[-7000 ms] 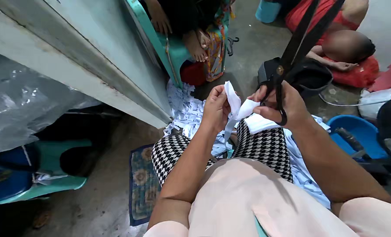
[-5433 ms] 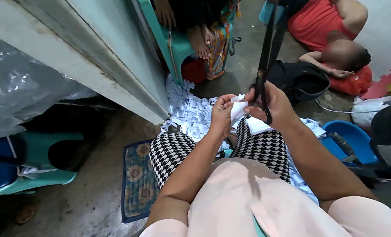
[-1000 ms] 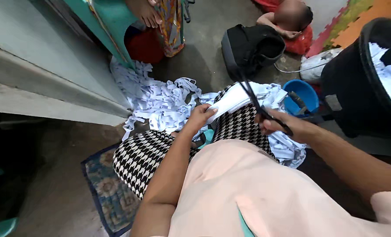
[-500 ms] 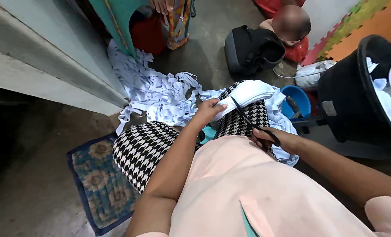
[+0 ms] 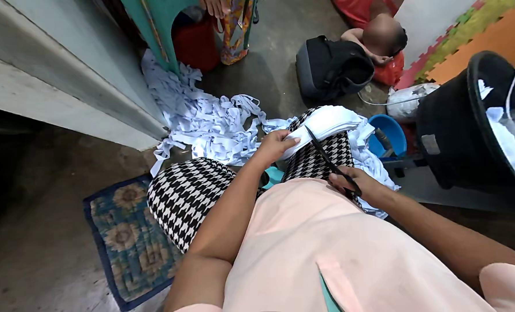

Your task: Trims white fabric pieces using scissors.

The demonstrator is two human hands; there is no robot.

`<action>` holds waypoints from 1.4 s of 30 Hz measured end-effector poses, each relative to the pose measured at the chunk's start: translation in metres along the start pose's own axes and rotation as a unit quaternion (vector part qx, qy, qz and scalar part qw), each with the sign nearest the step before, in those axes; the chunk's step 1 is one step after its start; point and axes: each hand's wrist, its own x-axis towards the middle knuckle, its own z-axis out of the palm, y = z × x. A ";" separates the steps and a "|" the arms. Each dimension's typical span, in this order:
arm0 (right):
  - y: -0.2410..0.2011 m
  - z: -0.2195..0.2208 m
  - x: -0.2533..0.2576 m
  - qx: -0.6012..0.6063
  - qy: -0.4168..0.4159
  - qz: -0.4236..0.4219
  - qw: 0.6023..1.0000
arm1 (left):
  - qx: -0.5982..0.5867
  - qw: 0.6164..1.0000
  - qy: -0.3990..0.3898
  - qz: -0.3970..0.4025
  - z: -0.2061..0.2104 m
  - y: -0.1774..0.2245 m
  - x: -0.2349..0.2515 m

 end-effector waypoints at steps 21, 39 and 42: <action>-0.014 -0.006 0.011 -0.002 -0.011 0.011 1.000 | 0.003 1.000 -0.001 -0.010 0.000 -0.003 0.001; -0.121 -0.039 0.033 0.137 0.010 -0.354 0.925 | 0.055 0.966 -0.083 0.240 -0.004 0.138 -0.034; -0.148 -0.052 0.023 0.109 0.020 -0.385 0.916 | 0.054 0.963 -0.074 0.255 -0.001 0.158 -0.033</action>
